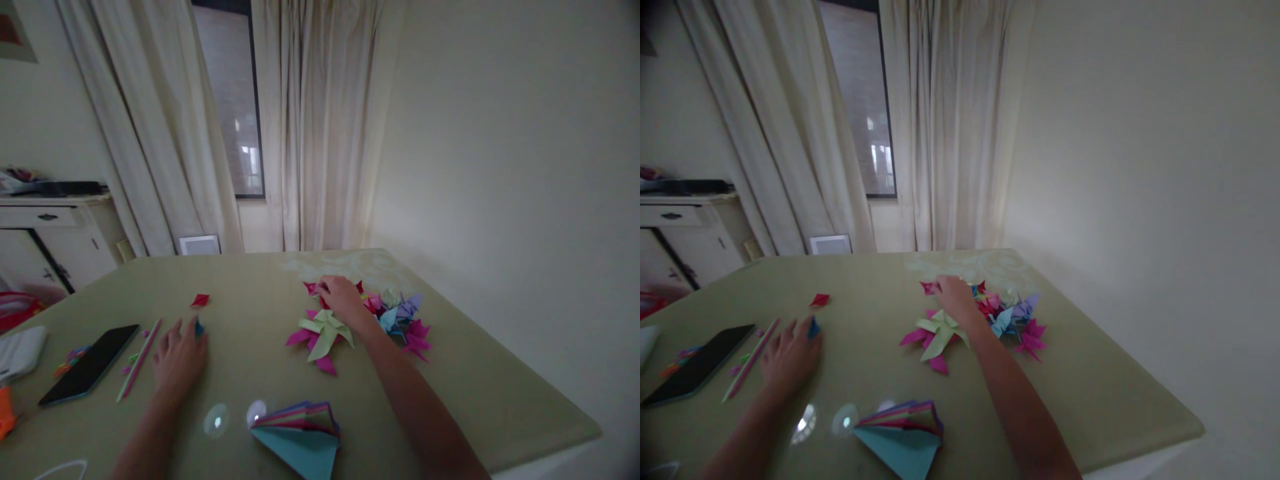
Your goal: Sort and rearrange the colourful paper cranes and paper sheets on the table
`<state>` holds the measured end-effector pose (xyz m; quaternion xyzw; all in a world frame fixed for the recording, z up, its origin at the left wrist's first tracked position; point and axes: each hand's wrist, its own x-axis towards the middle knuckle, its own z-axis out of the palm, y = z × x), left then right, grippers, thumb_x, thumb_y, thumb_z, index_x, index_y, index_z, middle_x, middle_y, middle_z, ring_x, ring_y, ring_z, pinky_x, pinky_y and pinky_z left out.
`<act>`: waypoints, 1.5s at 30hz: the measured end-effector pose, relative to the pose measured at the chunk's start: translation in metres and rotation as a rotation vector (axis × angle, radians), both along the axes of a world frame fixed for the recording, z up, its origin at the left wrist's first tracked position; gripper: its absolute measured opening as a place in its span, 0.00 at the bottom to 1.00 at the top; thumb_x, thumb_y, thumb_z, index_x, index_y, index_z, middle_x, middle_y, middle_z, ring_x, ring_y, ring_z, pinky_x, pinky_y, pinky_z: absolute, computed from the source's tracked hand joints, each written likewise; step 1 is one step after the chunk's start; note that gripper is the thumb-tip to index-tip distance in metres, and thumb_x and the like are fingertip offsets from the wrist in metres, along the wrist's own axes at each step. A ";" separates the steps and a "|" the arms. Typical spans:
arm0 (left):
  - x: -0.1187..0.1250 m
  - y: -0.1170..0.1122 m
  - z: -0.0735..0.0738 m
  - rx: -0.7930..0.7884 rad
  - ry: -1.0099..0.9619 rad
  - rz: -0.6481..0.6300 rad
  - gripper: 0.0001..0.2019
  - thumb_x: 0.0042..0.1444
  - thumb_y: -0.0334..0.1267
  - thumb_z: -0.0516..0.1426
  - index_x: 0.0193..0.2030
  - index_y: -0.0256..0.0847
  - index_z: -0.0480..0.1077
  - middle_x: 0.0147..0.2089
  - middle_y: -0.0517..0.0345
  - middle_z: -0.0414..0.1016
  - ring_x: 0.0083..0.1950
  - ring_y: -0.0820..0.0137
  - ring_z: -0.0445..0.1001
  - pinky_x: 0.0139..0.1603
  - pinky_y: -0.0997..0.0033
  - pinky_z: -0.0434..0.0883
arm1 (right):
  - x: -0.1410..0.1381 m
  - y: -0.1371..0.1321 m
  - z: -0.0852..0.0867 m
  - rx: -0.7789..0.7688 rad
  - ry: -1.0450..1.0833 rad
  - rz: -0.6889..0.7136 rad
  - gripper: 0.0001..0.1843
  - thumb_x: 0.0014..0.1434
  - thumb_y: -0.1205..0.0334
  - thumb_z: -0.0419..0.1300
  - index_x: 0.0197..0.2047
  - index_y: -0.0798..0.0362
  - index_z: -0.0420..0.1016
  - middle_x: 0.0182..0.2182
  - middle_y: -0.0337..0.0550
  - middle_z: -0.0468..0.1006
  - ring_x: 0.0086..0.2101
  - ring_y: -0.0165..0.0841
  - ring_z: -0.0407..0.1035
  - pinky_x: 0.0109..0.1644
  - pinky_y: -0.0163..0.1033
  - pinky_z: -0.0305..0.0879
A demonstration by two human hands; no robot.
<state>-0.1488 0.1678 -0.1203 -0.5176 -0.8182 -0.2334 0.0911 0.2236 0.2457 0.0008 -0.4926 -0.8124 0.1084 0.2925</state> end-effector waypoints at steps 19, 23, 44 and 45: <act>0.109 -0.015 0.002 0.223 -0.811 -0.887 0.14 0.66 0.48 0.59 0.53 0.45 0.71 0.51 0.48 0.84 0.52 0.59 0.84 0.55 0.53 0.82 | -0.064 -0.038 -0.017 -0.041 -0.309 0.333 0.03 0.64 0.61 0.70 0.42 0.47 0.85 0.39 0.40 0.87 0.40 0.34 0.79 0.39 0.34 0.63; 0.092 -0.008 -0.006 0.223 -0.712 -0.766 0.21 0.68 0.51 0.56 0.63 0.46 0.65 0.60 0.44 0.79 0.57 0.55 0.82 0.57 0.48 0.80 | -0.046 -0.032 -0.001 -0.028 -0.273 0.200 0.04 0.66 0.58 0.69 0.42 0.47 0.85 0.38 0.41 0.86 0.40 0.34 0.79 0.41 0.35 0.64; -0.018 0.090 0.010 -0.067 -0.127 -0.056 0.29 0.67 0.47 0.45 0.65 0.30 0.70 0.69 0.26 0.67 0.68 0.33 0.68 0.65 0.32 0.64 | 0.047 -0.018 0.047 0.057 -0.017 -0.089 0.08 0.68 0.59 0.64 0.42 0.49 0.86 0.37 0.43 0.87 0.38 0.36 0.80 0.43 0.35 0.66; -0.018 0.089 0.010 -0.060 -0.125 -0.077 0.28 0.67 0.46 0.44 0.61 0.29 0.72 0.64 0.26 0.70 0.64 0.36 0.71 0.64 0.35 0.66 | 0.046 -0.018 0.048 0.059 -0.011 -0.082 0.08 0.68 0.60 0.64 0.42 0.49 0.86 0.37 0.43 0.87 0.38 0.35 0.80 0.43 0.35 0.66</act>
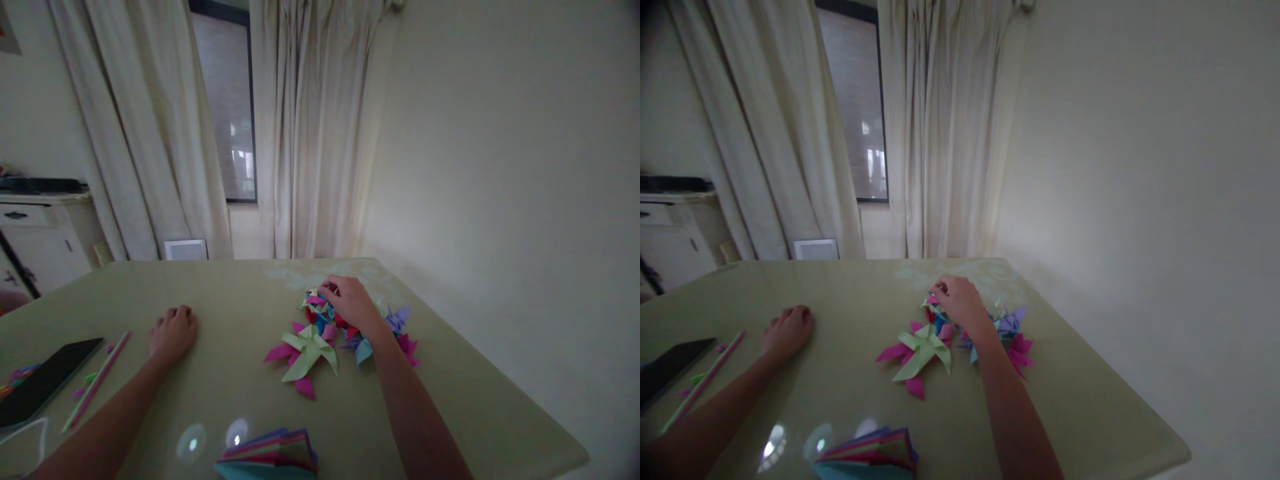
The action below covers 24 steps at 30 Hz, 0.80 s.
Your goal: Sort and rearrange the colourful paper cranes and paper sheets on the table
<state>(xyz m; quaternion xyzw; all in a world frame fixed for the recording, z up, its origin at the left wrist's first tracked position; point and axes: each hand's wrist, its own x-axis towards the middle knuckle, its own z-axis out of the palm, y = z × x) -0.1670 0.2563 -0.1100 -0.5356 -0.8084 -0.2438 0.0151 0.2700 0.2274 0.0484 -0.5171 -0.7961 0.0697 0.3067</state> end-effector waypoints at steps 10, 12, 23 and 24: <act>0.063 -0.038 -0.010 0.258 -0.596 -0.412 0.26 0.60 0.62 0.53 0.47 0.40 0.73 0.43 0.45 0.83 0.40 0.59 0.80 0.41 0.60 0.78 | -0.090 -0.025 -0.032 -0.054 -0.112 0.409 0.11 0.69 0.54 0.66 0.49 0.51 0.83 0.41 0.43 0.86 0.39 0.35 0.78 0.42 0.35 0.66; 0.090 -0.046 -0.001 0.315 -0.775 -0.540 0.28 0.59 0.66 0.56 0.47 0.40 0.72 0.41 0.47 0.83 0.34 0.64 0.77 0.33 0.65 0.75 | -0.104 -0.030 -0.041 -0.037 -0.131 0.420 0.20 0.68 0.49 0.67 0.57 0.51 0.79 0.48 0.46 0.85 0.43 0.38 0.79 0.44 0.37 0.68; 0.161 -0.081 0.015 0.312 -1.020 -0.734 0.30 0.66 0.65 0.53 0.58 0.41 0.70 0.36 0.56 0.77 0.30 0.70 0.67 0.31 0.70 0.67 | -0.095 -0.030 -0.050 -0.056 -0.214 0.348 0.08 0.70 0.58 0.64 0.47 0.51 0.83 0.42 0.44 0.86 0.42 0.36 0.79 0.44 0.36 0.64; 0.157 -0.079 0.013 0.329 -1.003 -0.708 0.30 0.66 0.66 0.52 0.57 0.41 0.71 0.38 0.56 0.78 0.31 0.70 0.66 0.32 0.70 0.67 | -0.089 -0.027 -0.047 -0.058 -0.212 0.299 0.08 0.69 0.58 0.65 0.47 0.51 0.83 0.42 0.44 0.86 0.42 0.37 0.79 0.44 0.36 0.64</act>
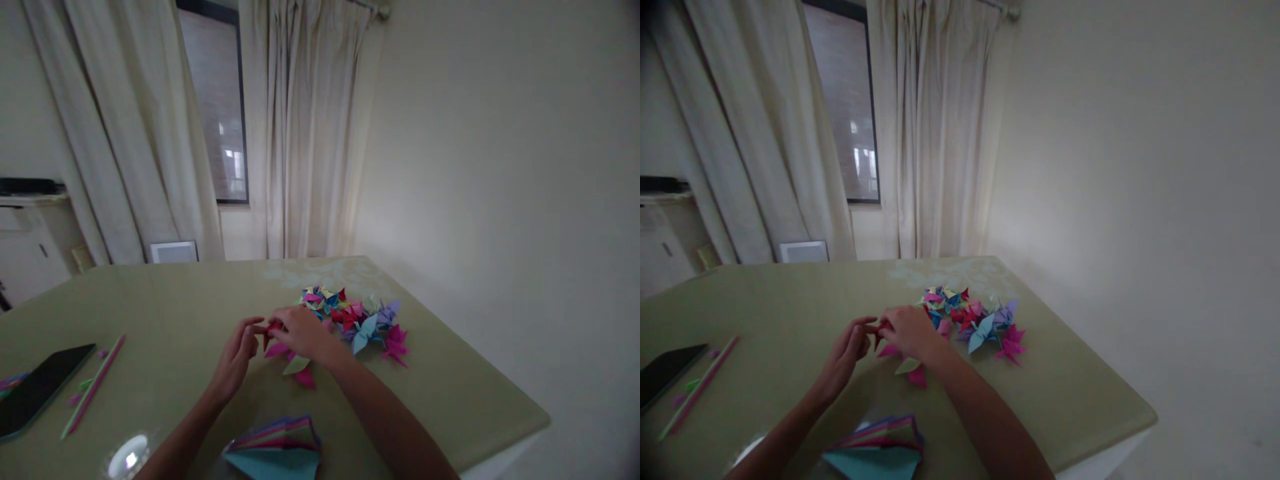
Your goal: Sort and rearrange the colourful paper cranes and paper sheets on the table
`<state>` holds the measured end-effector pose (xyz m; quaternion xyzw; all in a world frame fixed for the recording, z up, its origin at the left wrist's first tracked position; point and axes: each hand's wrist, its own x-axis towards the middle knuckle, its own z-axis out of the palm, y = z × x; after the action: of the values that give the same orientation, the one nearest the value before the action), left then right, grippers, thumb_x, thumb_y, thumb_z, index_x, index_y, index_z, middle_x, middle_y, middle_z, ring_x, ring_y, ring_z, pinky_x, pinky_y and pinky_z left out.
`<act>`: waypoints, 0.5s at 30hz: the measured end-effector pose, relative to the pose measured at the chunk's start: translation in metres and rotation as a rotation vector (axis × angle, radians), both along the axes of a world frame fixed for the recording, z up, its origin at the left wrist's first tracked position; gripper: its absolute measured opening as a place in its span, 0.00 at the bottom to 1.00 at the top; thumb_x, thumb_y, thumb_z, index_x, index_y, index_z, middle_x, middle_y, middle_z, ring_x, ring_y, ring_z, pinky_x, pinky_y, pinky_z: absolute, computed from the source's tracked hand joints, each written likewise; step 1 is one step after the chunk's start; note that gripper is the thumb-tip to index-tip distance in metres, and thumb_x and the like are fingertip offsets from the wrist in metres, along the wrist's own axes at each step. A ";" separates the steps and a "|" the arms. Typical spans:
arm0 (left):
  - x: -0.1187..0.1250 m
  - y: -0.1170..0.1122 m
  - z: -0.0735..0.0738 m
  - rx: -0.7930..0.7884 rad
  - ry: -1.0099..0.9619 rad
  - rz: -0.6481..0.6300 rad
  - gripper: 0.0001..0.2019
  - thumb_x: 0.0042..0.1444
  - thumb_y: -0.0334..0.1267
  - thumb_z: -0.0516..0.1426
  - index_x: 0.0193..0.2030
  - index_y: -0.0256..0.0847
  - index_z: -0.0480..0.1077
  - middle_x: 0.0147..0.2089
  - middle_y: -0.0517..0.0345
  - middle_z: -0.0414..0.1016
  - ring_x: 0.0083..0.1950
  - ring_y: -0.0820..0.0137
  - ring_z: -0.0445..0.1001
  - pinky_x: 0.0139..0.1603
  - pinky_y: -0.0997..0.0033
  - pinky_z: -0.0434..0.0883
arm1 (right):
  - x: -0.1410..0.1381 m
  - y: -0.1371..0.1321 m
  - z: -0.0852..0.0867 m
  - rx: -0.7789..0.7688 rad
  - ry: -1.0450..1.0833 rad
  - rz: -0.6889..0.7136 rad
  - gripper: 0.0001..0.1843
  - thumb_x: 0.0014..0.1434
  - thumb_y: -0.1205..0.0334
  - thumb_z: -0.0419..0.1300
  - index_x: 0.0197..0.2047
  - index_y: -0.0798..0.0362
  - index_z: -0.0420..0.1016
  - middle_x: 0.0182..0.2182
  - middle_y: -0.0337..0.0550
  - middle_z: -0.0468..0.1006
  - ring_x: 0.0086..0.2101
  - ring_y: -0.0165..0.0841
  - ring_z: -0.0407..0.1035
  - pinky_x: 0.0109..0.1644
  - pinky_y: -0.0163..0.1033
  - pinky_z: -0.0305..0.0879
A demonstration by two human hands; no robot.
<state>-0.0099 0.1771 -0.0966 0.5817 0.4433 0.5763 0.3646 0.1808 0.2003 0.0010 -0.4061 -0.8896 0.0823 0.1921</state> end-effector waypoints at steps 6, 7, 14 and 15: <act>-0.032 0.016 -0.012 -0.099 -0.034 0.325 0.34 0.52 0.79 0.52 0.31 0.45 0.66 0.25 0.64 0.62 0.28 0.68 0.63 0.27 0.70 0.62 | 0.068 0.029 0.014 0.021 0.137 -0.431 0.16 0.69 0.53 0.64 0.56 0.49 0.81 0.44 0.46 0.86 0.45 0.39 0.79 0.45 0.37 0.65; -0.035 0.017 -0.015 -0.159 -0.096 0.343 0.35 0.50 0.80 0.52 0.28 0.46 0.62 0.23 0.67 0.58 0.24 0.71 0.59 0.24 0.71 0.58 | 0.081 0.030 0.014 0.005 0.156 -0.462 0.17 0.68 0.52 0.64 0.56 0.49 0.81 0.43 0.47 0.87 0.43 0.39 0.79 0.45 0.37 0.66; -0.034 0.015 -0.017 -0.331 -0.238 0.380 0.34 0.45 0.78 0.56 0.27 0.48 0.53 0.22 0.72 0.50 0.20 0.76 0.53 0.20 0.73 0.53 | 0.158 -0.040 0.004 0.050 0.368 -0.320 0.15 0.69 0.51 0.59 0.38 0.51 0.80 0.30 0.41 0.81 0.31 0.35 0.73 0.38 0.37 0.64; -0.033 0.012 -0.016 -0.335 -0.237 0.381 0.33 0.45 0.78 0.56 0.27 0.48 0.53 0.22 0.72 0.50 0.20 0.76 0.53 0.20 0.73 0.53 | 0.166 -0.060 0.000 0.046 0.381 -0.322 0.17 0.69 0.49 0.59 0.35 0.51 0.78 0.28 0.40 0.79 0.29 0.34 0.71 0.36 0.36 0.63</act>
<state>-0.0429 0.1891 -0.1122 0.3480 0.5880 0.6171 0.3903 0.3469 0.1404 0.0010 -0.5155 -0.7626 0.1057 0.3762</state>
